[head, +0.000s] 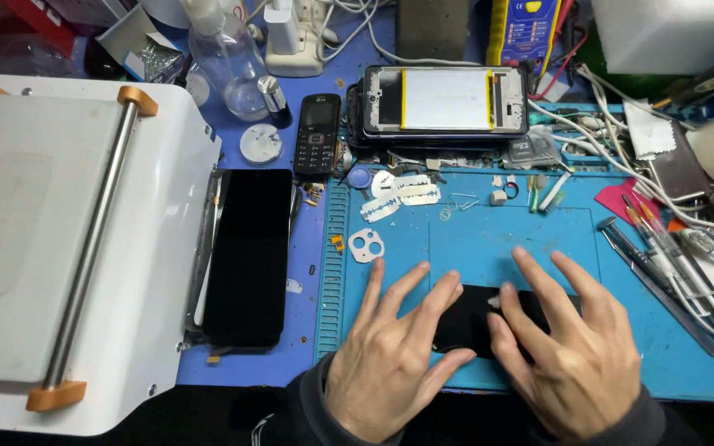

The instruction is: Cleaning and preparing a mobile phone screen component for reassembly.

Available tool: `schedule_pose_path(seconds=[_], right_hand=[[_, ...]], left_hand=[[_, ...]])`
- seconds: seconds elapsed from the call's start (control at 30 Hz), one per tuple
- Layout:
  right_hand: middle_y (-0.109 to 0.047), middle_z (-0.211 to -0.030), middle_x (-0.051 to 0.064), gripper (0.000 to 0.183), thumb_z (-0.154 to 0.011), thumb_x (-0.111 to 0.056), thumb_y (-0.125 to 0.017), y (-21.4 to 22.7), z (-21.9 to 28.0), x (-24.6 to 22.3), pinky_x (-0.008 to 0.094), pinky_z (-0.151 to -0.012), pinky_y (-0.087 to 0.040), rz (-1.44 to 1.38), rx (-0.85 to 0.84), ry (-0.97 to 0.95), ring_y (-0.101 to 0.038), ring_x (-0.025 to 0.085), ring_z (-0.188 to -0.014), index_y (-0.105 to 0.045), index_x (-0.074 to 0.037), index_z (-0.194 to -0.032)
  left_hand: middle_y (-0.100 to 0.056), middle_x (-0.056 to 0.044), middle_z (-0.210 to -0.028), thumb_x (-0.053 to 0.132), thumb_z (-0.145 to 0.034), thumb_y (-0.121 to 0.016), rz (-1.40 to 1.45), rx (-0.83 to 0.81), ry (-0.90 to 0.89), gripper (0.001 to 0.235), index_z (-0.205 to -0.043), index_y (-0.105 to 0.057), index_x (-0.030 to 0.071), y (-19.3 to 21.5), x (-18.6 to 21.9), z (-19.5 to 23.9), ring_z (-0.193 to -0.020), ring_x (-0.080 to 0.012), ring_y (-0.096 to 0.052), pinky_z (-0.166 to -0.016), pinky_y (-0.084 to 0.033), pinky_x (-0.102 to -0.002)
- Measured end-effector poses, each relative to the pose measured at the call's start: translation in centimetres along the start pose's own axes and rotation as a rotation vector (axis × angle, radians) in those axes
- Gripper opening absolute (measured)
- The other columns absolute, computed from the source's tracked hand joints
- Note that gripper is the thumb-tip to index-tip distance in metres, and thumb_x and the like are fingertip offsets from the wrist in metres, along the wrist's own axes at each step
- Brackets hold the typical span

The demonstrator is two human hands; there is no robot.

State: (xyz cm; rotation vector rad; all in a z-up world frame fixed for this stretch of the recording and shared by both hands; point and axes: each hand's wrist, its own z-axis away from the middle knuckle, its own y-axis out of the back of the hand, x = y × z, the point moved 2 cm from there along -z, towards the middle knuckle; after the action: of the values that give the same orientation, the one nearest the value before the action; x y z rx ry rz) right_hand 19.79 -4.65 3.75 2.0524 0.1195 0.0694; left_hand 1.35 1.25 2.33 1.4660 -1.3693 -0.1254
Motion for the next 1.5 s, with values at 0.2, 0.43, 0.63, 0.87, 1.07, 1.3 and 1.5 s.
schedule_pose_path(seconds=[0.2,0.43,0.63,0.87,1.07,1.3,1.5], right_hand=[[-0.061,-0.141,0.008,0.032,-0.082,-0.025,-0.072,0.1,1.3,0.6,0.046,-0.098,-0.047,-0.05,-0.028,-0.035,-0.054,0.036,-0.129,-0.076,-0.012,-0.112],[-0.061,-0.141,0.011,0.033,-0.082,-0.026,-0.074,0.4,0.3,0.2,0.047,-0.096,-0.047,-0.069,0.002,-0.014,-0.054,0.037,-0.128,-0.075,-0.011,-0.112],[-0.063,-0.137,0.01,0.032,-0.079,-0.024,-0.075,0.3,-0.1,0.2,0.047,-0.096,-0.048,-0.081,-0.019,-0.037,-0.054,0.037,-0.126,-0.076,-0.012,-0.109],[-0.069,-0.126,0.006,0.032,-0.075,-0.015,-0.08,1.4,0.8,1.6,0.044,-0.095,-0.052,-0.18,0.035,-0.018,-0.059,0.036,-0.121,-0.076,-0.014,-0.107],[-0.072,-0.11,0.004,0.026,-0.074,-0.014,-0.081,1.8,-0.5,2.2,0.04,-0.088,-0.054,-0.255,-0.006,0.071,-0.067,0.032,-0.111,-0.073,-0.009,-0.098],[-0.077,-0.102,0.0,0.04,-0.082,-0.017,-0.08,1.8,2.1,6.9,0.027,-0.08,-0.059,-0.481,-0.184,-0.241,-0.076,0.014,-0.089,-0.067,-0.007,-0.118],[-0.061,-0.102,0.017,0.024,-0.109,-0.009,-0.044,3.2,-5.6,15.6,0.04,-0.076,-0.055,-1.376,0.013,-0.634,-0.066,0.028,-0.087,-0.063,0.001,-0.12]], left_hand=[[-0.07,-0.012,-0.129,0.028,-0.087,-0.08,-0.003,0.021,0.007,0.083,-0.15,-0.038,-0.006,0.0,0.2,-0.1,-0.139,-0.042,-0.05,-0.12,-0.022,-0.07],[-0.071,-0.01,-0.13,0.027,-0.087,-0.08,-0.016,0.026,0.006,0.081,-0.149,-0.039,-0.004,0.2,0.5,-0.3,-0.138,-0.0397,-0.051,-0.121,-0.022,-0.069],[-0.069,-0.011,-0.133,0.027,-0.087,-0.08,-0.033,0.025,0.006,0.081,-0.148,-0.038,-0.004,-0.2,0.6,-0.3,-0.137,-0.0392,-0.05,-0.121,-0.021,-0.069],[-0.067,-0.012,-0.132,0.028,-0.086,-0.08,-0.02,0.016,0.023,0.086,-0.151,-0.033,-0.004,-0.2,0.8,-0.5,-0.138,-0.04,-0.048,-0.121,-0.022,-0.068],[-0.067,-0.013,-0.133,0.03,-0.086,-0.08,-0.042,0.032,0.009,0.087,-0.151,-0.034,-0.004,0.0,0.7,-0.3,-0.138,-0.0418,-0.048,-0.12,-0.023,-0.067],[-0.063,-0.02,-0.133,0.033,-0.088,-0.079,-0.044,-0.011,-0.036,0.086,-0.15,-0.033,-0.007,-0.4,0.1,0.0,-0.137,-0.0453,-0.048,-0.119,-0.023,-0.069],[-0.059,-0.027,-0.134,0.033,-0.091,-0.078,-0.017,-0.074,-0.055,0.086,-0.151,-0.032,-0.009,-0.5,-0.3,0.1,-0.137,-0.0501,-0.046,-0.118,-0.021,-0.07]])
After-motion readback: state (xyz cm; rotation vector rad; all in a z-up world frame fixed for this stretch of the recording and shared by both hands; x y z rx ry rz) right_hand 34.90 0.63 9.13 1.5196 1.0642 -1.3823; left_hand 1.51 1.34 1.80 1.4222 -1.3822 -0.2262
